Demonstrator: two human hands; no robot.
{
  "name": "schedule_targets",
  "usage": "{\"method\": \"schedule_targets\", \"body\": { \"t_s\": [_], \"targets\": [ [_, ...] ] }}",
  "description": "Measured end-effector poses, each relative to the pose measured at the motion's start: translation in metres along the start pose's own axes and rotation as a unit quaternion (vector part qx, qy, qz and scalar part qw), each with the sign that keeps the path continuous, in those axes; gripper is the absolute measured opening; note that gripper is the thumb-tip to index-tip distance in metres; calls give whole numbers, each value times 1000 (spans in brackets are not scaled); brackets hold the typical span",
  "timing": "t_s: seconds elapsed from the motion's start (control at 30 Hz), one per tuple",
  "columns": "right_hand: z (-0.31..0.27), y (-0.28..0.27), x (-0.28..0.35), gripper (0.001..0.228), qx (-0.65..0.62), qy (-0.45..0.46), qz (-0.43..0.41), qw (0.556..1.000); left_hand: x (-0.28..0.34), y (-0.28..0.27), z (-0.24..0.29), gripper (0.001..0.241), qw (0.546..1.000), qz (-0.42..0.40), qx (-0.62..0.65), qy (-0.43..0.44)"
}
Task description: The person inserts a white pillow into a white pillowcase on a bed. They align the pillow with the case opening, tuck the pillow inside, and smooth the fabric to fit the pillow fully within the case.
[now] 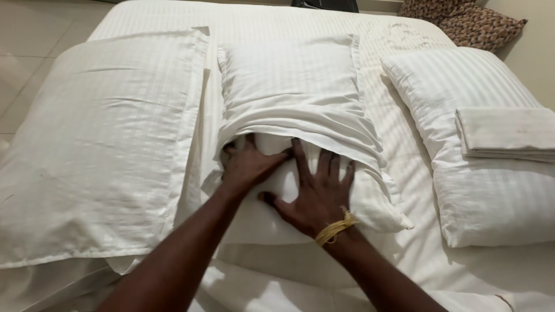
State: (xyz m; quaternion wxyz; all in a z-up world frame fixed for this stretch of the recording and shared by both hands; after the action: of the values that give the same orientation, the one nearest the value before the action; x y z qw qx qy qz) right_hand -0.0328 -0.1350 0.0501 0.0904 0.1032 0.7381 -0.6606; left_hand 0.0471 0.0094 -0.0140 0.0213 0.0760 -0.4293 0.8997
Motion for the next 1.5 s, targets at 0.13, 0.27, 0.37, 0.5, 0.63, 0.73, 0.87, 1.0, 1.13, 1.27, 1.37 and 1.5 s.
{"method": "schedule_targets", "body": {
  "t_s": [0.13,0.27,0.37,0.5,0.63,0.73,0.87,1.0,1.13,1.27,1.37,1.5],
  "targets": [
    [14,30,-1,107,10,1,-2,1000,-4,2,6,140,1000,-4,2,12],
    [20,32,-7,110,-35,6,40,999,-11,-10,7,140,1000,7,-1,21],
    [14,19,2,110,-39,13,27,999,-23,-8,5,139,999,-2,-23,28],
    [-10,-1,18,108,-48,-42,65,996,-28,-3,0,125,997,-48,8,63],
    [-3,13,11,132,-119,-56,115,985,-24,-16,17,111,991,-13,-50,126],
    [11,23,-2,120,-88,-29,73,993,-12,-33,32,114,985,30,-19,166],
    [12,21,-9,67,-116,-62,71,989,-10,-47,21,105,989,6,81,122],
    [10,22,-6,42,-171,-156,129,964,-14,-46,3,98,984,7,157,84],
    [4,9,-5,36,-195,-162,131,958,-24,-37,14,96,971,8,169,171],
    [2,0,-1,34,-204,-185,146,950,-43,-8,26,106,985,-118,31,119],
    [3,-3,0,33,-210,-190,145,948,-54,3,32,114,986,-131,-19,98],
    [7,-11,-3,31,-208,-178,146,951,-67,9,32,129,993,-97,-5,69]
  ]
}}
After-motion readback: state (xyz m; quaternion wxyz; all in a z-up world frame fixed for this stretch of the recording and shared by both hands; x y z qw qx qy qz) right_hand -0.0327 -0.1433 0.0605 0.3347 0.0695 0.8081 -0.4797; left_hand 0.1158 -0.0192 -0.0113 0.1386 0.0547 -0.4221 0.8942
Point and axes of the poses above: each hand's wrist, its own x-axis away from the middle knuckle, its own y-axis out of the palm, z = x × y, the point moved 5 cm from there along -x, towards the middle knuckle, and after that the axes turned 12 degrees about y, right-handed, at the moved point
